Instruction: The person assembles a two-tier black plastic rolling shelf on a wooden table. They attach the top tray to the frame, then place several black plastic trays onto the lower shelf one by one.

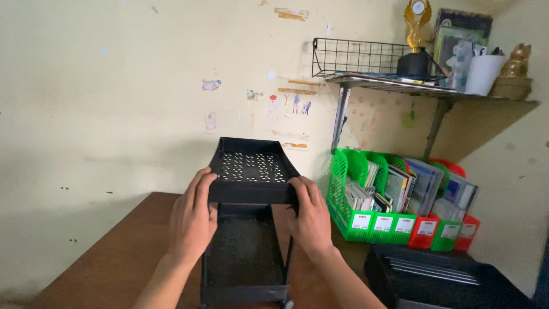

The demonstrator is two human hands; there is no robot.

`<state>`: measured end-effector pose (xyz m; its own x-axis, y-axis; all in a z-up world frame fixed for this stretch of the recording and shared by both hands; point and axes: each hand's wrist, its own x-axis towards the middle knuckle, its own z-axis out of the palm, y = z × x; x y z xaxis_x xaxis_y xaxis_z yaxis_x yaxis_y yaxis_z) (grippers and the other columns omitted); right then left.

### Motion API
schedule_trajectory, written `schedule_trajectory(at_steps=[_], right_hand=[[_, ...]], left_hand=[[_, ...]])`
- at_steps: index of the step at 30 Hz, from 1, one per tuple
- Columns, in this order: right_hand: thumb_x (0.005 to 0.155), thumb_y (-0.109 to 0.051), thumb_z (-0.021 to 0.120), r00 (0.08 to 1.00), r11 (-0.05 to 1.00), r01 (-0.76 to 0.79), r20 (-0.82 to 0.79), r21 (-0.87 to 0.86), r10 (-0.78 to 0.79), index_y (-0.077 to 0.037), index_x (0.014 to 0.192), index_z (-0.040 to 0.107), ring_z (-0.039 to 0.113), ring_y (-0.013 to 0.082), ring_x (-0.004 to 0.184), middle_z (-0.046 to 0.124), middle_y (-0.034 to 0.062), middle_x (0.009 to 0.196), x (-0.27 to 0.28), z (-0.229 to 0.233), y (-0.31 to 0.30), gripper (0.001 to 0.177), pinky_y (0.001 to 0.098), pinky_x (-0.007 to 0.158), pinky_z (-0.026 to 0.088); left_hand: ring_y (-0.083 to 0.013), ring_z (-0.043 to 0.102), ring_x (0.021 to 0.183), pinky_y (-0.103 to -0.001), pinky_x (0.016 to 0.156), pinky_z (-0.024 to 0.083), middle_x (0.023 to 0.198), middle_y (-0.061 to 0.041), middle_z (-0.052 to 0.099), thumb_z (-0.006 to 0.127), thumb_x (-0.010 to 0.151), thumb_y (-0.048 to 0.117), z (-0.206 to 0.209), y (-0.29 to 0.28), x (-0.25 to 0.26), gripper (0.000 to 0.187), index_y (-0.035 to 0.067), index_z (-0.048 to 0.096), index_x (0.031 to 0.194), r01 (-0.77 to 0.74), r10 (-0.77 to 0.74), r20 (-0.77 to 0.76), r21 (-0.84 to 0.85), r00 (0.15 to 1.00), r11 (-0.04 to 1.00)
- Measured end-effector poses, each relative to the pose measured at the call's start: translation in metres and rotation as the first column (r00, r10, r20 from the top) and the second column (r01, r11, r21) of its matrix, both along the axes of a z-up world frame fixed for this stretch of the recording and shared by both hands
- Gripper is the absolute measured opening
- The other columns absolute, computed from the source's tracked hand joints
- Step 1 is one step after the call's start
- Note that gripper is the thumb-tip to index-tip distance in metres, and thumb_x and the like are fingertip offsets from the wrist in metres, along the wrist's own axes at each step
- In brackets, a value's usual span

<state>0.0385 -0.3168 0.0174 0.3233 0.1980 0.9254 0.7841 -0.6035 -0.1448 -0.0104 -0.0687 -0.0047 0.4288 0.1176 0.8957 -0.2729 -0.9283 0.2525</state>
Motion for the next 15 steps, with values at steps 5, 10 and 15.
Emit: schedule_trajectory(at_steps=[5,10,15], right_hand=[[0.074,-0.012,0.073,0.998,0.989,-0.061,-0.015,-0.137,0.06,-0.003,0.143,0.045,0.049,0.0428,0.128,0.05,0.0221,0.14,-0.039,0.013,0.006,0.075,0.0514,0.104,0.042],[0.075,-0.008,0.064,0.848,0.821,-0.527,-0.208,-0.219,0.489,-0.004,0.15,0.038,0.049,0.0417,0.137,0.04,0.023,0.158,-0.066,0.027,0.0,0.08,0.046,0.102,0.049],[0.076,-0.004,0.062,0.929,0.9,-0.37,-0.096,-0.232,0.357,-0.008,0.144,0.049,0.054,0.0404,0.134,0.049,0.0193,0.151,-0.053,0.02,-0.008,0.069,0.0439,0.108,0.049]], left_hand=[[-0.0368,0.026,0.147,-0.063,0.1,0.029,0.168,-0.012,0.016,0.072,0.075,0.018,0.011,-0.003,-0.012,0.093,0.017,0.032,0.159,-0.164,0.17,-0.105,0.061,0.98,0.984],[-0.0358,0.029,0.146,-0.064,0.103,0.025,0.165,-0.012,0.024,0.067,0.085,0.032,0.015,-0.044,-0.026,0.074,0.028,0.04,0.154,0.004,-0.008,0.053,0.092,0.999,0.996],[-0.0293,0.035,0.143,-0.061,0.098,0.027,0.159,-0.005,0.041,0.072,0.084,0.045,0.017,-0.054,-0.019,0.079,0.027,0.042,0.156,0.06,-0.054,-0.144,0.035,0.988,0.998]])
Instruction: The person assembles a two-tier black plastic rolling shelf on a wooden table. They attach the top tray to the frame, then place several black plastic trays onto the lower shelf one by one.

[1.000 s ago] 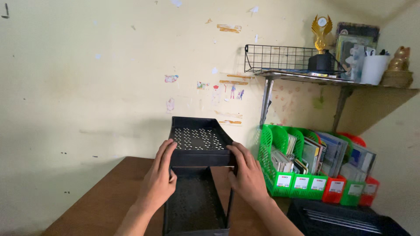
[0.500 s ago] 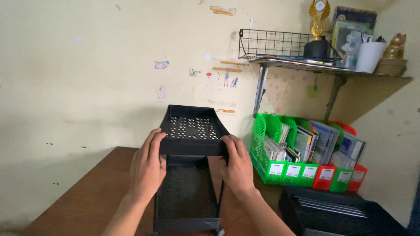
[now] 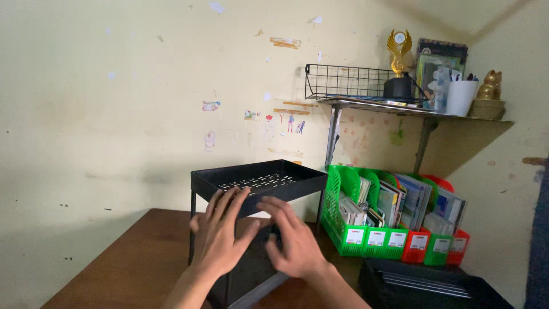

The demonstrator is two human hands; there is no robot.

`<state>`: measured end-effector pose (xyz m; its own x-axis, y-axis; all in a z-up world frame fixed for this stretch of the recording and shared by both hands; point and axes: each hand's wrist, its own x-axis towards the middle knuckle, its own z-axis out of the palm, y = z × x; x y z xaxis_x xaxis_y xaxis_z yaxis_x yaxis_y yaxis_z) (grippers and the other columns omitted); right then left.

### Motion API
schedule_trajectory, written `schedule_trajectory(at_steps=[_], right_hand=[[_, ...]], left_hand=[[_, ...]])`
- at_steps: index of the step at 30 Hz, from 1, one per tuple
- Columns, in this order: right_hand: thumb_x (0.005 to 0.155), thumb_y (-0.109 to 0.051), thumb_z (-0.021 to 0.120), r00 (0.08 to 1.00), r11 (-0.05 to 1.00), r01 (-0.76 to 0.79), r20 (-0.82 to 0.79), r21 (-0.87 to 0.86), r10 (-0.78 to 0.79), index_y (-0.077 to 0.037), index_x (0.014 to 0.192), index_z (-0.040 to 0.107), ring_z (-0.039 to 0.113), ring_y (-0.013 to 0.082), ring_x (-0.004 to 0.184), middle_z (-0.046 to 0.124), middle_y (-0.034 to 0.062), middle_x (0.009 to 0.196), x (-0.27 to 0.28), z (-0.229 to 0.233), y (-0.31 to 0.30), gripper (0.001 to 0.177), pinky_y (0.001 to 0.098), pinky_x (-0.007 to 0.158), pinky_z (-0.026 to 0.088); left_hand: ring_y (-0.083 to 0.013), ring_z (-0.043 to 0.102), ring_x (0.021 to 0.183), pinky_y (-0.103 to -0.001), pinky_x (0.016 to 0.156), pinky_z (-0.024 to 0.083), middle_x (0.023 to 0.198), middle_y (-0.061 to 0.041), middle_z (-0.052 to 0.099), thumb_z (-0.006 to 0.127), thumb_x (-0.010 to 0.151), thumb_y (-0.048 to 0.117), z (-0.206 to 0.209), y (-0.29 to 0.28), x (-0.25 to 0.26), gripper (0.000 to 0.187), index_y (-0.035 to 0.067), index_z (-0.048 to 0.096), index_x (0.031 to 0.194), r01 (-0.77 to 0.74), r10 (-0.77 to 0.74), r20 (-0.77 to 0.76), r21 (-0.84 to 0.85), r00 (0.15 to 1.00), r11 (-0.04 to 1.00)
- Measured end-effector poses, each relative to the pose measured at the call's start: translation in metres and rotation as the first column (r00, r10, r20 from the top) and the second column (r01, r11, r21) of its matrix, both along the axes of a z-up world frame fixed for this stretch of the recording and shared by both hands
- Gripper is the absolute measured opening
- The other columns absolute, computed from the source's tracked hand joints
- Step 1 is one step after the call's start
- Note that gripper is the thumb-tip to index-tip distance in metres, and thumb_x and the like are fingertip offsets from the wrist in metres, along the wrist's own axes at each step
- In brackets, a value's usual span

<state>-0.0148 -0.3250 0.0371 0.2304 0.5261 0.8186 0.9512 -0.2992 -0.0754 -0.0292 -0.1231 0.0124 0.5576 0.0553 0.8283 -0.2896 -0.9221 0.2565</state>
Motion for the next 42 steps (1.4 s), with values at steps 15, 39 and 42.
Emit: schedule_trajectory(at_steps=[15,39,42], right_hand=[[0.068,-0.023,0.087,0.855,0.852,0.518,-0.06,0.076,-0.515,-0.013,0.149,0.035,0.036,0.037,0.141,0.04,0.0122,0.153,0.066,-0.004,-0.079,0.097,0.0484,0.113,0.033],[0.094,-0.028,0.07,0.581,0.621,0.456,-0.742,0.637,0.335,-0.012,0.076,0.052,0.037,0.0075,0.039,0.042,-0.0052,0.053,0.144,-0.122,-0.055,0.029,0.0281,0.038,0.025],[0.094,-0.021,0.07,0.64,0.601,0.396,-0.678,0.695,0.361,-0.013,0.072,0.05,0.035,0.0069,0.039,0.04,-0.0051,0.053,0.153,-0.127,-0.053,0.03,0.0283,0.037,0.023]], left_hand=[[-0.0375,0.07,0.106,-0.045,0.092,0.06,0.173,0.005,0.023,0.074,0.076,0.001,0.003,0.087,-0.01,0.104,0.027,0.021,0.162,-0.123,0.072,-0.215,-0.234,0.974,0.964],[-0.0108,0.034,0.052,-0.035,0.047,0.026,0.059,0.003,0.039,0.063,0.105,0.031,-0.122,0.114,0.064,0.045,0.002,0.051,0.072,0.345,-0.263,0.24,-0.792,0.935,0.504],[-0.0061,0.039,0.055,-0.032,0.049,0.032,0.059,0.005,0.042,0.061,0.104,0.03,-0.122,0.111,0.062,0.043,0.005,0.053,0.07,0.281,-0.133,0.27,-0.64,0.954,0.715]])
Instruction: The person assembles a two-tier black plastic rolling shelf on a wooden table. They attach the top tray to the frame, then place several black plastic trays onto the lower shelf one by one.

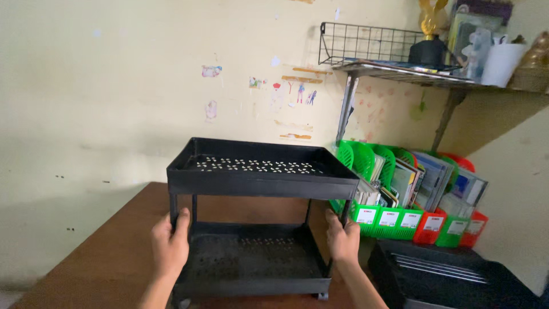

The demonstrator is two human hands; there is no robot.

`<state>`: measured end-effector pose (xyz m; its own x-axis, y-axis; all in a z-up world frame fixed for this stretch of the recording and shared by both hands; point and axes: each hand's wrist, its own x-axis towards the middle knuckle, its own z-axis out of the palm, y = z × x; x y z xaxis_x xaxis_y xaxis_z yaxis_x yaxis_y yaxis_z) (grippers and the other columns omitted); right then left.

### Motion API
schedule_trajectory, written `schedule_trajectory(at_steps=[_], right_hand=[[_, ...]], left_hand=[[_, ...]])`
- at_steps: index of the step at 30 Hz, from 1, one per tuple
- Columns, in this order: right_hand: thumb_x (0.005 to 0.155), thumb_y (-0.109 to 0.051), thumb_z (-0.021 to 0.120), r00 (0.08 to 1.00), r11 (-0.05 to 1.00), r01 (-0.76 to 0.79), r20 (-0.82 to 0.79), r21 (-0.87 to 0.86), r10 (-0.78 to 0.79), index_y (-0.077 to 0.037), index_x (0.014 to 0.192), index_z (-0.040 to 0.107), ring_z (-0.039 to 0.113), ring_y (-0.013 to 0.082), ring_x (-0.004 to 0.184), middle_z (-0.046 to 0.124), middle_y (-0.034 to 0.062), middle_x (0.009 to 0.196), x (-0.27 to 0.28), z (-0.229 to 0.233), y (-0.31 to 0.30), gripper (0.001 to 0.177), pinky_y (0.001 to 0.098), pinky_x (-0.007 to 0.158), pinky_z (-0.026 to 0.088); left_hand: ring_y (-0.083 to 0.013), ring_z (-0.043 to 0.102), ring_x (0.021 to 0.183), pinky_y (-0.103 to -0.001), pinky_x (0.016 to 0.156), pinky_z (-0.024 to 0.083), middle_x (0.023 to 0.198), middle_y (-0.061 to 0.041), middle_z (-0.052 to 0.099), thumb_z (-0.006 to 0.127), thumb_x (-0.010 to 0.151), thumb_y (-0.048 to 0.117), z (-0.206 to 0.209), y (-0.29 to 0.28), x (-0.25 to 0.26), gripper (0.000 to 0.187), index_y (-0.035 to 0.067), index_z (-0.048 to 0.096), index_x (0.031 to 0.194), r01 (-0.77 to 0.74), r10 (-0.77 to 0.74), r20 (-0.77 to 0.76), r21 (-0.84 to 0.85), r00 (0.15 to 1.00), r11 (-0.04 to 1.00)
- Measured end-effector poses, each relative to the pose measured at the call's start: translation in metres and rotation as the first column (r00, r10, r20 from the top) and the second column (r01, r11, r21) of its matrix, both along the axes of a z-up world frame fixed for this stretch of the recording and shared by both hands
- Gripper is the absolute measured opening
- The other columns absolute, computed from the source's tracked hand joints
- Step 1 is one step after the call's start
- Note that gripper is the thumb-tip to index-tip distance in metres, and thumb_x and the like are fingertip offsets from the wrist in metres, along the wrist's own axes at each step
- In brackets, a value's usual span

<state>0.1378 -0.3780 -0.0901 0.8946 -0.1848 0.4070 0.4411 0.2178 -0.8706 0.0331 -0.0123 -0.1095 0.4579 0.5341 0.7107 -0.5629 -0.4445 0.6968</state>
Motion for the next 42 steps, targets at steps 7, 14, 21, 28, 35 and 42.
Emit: schedule_trajectory(at_steps=[7,14,21,28,35,42], right_hand=[[0.094,-0.02,0.066,0.998,0.995,0.06,-0.012,-0.084,-0.061,-0.011,0.07,0.052,0.041,0.0089,0.041,0.046,-0.0031,0.053,0.01,0.002,0.0,0.029,0.0299,0.038,0.028],[0.097,-0.028,0.066,0.968,0.933,0.251,0.039,-0.257,-0.249,-0.007,0.069,0.056,0.043,0.0086,0.054,0.049,-0.0021,0.058,-0.04,0.007,0.01,0.036,0.0301,0.05,0.035],[0.102,-0.029,0.062,0.964,0.881,0.032,0.248,-0.471,0.098,-0.001,0.101,0.059,0.055,0.0218,0.077,0.059,0.0113,0.083,-0.116,0.017,0.017,0.029,0.0392,0.069,0.043],[0.091,-0.031,0.068,0.891,0.785,0.393,0.408,-0.479,-0.197,-0.002,0.122,0.061,0.061,0.0285,0.111,0.06,0.0176,0.119,-0.134,0.011,0.011,0.043,0.0393,0.094,0.049],[0.1,-0.035,0.062,0.994,0.976,-0.089,0.047,-0.199,0.1,-0.005,0.088,0.058,0.049,0.0146,0.065,0.05,0.0028,0.071,-0.085,0.022,0.034,0.033,0.0314,0.06,0.043],[0.104,-0.031,0.055,0.993,0.996,-0.073,0.09,-0.05,0.077,-0.011,0.07,0.043,0.037,0.0071,0.048,0.04,-0.0035,0.058,-0.065,0.003,0.048,0.041,0.0277,0.043,0.028]], left_hand=[[-0.0164,0.048,0.05,-0.037,0.05,0.037,0.057,-0.005,0.049,0.053,0.109,0.032,0.001,-0.012,-0.001,0.047,0.0,0.055,0.076,-0.135,0.138,-0.187,0.024,0.973,0.99],[-0.0438,0.026,0.146,-0.071,0.112,0.021,0.162,-0.022,0.019,0.044,0.101,0.051,-0.03,-0.014,0.013,0.081,0.009,0.007,0.16,-0.122,0.36,-0.753,0.354,0.551,0.927],[-0.0324,0.011,0.158,-0.065,0.122,0.012,0.17,-0.008,0.015,0.038,0.093,0.066,-0.078,-0.1,-0.02,0.079,0.028,0.03,0.161,0.256,-0.11,-0.769,0.071,0.63,0.964],[-0.0227,0.062,0.102,-0.039,0.089,0.048,0.11,-0.012,0.061,0.043,0.096,0.061,0.001,-0.142,-0.052,0.061,0.01,0.056,0.127,0.463,-0.477,-0.166,-0.118,0.863,0.878],[-0.0104,0.044,0.045,-0.032,0.043,0.036,0.051,0.003,0.044,0.053,0.1,0.048,0.008,-0.112,-0.038,0.052,0.006,0.054,0.07,0.2,-0.225,-0.21,-0.131,0.952,0.971],[-0.008,0.035,0.043,-0.029,0.041,0.026,0.052,0.004,0.037,0.06,0.101,0.048,-0.015,-0.091,-0.002,0.055,0.014,0.037,0.065,0.412,-0.482,-0.157,-0.336,0.862,0.847]])
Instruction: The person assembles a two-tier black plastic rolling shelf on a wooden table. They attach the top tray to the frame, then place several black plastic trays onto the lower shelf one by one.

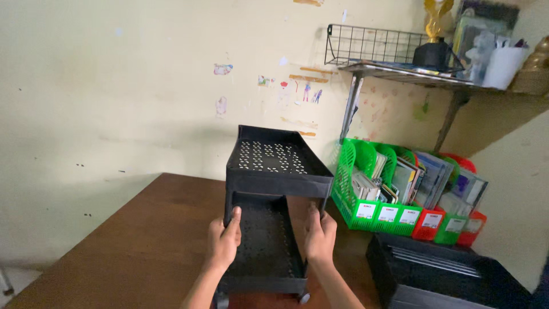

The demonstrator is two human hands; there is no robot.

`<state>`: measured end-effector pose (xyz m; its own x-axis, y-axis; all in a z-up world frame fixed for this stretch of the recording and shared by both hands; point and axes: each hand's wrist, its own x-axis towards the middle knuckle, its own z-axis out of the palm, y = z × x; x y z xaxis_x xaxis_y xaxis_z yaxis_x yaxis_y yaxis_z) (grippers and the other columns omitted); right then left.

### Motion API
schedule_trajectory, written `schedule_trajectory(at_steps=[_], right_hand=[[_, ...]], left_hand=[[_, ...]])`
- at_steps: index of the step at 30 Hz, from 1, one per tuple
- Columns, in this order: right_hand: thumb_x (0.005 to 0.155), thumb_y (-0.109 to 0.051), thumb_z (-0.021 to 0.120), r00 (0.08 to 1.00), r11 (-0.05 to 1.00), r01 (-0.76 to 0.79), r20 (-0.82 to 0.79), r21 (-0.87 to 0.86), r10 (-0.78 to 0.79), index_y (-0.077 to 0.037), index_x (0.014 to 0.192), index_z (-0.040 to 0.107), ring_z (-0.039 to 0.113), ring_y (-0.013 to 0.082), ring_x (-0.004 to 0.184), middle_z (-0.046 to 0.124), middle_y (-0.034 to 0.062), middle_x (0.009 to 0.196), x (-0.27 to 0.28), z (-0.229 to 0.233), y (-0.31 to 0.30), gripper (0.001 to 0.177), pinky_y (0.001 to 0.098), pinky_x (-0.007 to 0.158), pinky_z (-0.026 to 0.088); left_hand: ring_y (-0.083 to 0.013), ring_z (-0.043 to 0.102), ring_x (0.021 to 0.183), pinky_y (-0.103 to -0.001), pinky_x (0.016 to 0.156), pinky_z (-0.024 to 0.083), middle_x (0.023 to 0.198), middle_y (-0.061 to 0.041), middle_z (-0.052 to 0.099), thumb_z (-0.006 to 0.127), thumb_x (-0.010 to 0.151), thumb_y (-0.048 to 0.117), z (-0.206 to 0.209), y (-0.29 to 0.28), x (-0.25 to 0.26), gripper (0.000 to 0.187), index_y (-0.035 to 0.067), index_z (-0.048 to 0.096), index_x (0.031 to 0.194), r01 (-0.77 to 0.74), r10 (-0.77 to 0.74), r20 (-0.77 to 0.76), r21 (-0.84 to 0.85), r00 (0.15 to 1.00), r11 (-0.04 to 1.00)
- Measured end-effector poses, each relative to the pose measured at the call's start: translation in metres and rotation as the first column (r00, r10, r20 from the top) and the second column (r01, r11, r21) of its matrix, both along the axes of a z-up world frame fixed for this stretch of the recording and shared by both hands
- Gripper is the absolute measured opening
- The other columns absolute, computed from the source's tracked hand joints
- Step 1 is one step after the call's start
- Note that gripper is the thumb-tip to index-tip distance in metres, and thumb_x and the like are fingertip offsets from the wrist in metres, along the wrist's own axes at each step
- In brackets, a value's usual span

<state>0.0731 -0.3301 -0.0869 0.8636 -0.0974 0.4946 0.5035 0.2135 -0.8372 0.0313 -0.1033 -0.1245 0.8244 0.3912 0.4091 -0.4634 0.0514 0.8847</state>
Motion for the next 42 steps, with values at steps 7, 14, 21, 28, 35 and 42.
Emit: schedule_trajectory(at_steps=[7,14,21,28,35,42], right_hand=[[0.102,-0.026,0.055,0.999,0.998,-0.043,0.033,0.046,0.041,-0.012,0.07,0.044,0.036,0.0055,0.046,0.039,-0.0051,0.057,0.007,-0.005,0.002,0.037,0.0271,0.041,0.027],[0.102,-0.03,0.054,0.979,0.977,-0.193,-0.049,0.091,0.198,-0.012,0.081,0.047,0.035,0.0061,0.046,0.037,-0.0055,0.057,-0.018,0.01,0.006,0.029,0.0271,0.04,0.026],[0.098,-0.029,0.06,0.93,0.858,-0.343,-0.013,-0.383,0.366,-0.011,0.124,0.056,0.057,0.0161,0.101,0.062,-0.0004,0.103,-0.075,0.023,0.021,0.032,0.0311,0.092,0.044],[0.091,-0.017,0.072,0.86,0.67,0.158,0.435,-0.725,0.268,-0.005,0.114,0.073,0.069,0.0305,0.111,0.071,0.013,0.116,-0.055,0.027,-0.014,0.026,0.0375,0.097,0.053],[0.086,-0.022,0.073,0.71,0.629,0.691,0.5,-0.357,-0.496,0.003,0.126,0.056,0.059,0.0334,0.104,0.061,0.0224,0.117,0.009,0.016,-0.072,0.05,0.0407,0.087,0.046],[0.109,-0.035,0.041,0.967,0.929,0.245,0.145,-0.278,-0.211,-0.003,0.119,0.058,0.058,0.0163,0.084,0.062,0.0071,0.092,0.04,-0.008,-0.068,0.037,0.0319,0.08,0.05]], left_hand=[[-0.0095,0.042,0.041,-0.029,0.039,0.031,0.049,0.002,0.043,0.06,0.099,0.042,-0.003,0.004,0.004,0.049,0.01,0.047,0.064,-0.025,0.022,0.073,0.03,0.997,0.999],[-0.0363,0.06,0.096,-0.052,0.075,0.044,0.105,-0.022,0.061,0.062,0.094,0.031,0.007,0.0,-0.013,0.04,-0.003,0.058,0.114,-0.66,0.587,0.314,0.464,0.746,0.591],[-0.0293,0.059,0.122,-0.048,0.107,0.038,0.126,-0.016,0.063,0.052,0.098,0.048,0.0,-0.015,-0.07,0.053,0.007,0.053,0.132,-0.407,0.357,0.196,0.435,0.913,0.803],[-0.0304,0.049,0.09,-0.046,0.082,0.041,0.098,-0.019,0.052,0.05,0.106,0.043,0.01,-0.012,-0.042,0.048,0.002,0.056,0.13,0.138,-0.153,0.152,0.106,0.976,0.985],[-0.0129,0.059,0.077,-0.033,0.072,0.05,0.083,0.0,0.061,0.036,0.108,0.048,0.007,0.05,-0.027,0.048,0.006,0.057,0.1,-0.444,0.373,0.299,0.218,0.878,0.869],[-0.0091,0.047,0.074,-0.027,0.07,0.042,0.08,0.004,0.048,0.041,0.108,0.055,0.0,0.076,-0.016,0.051,0.007,0.054,0.096,-0.231,0.184,0.333,0.105,0.925,0.967]])
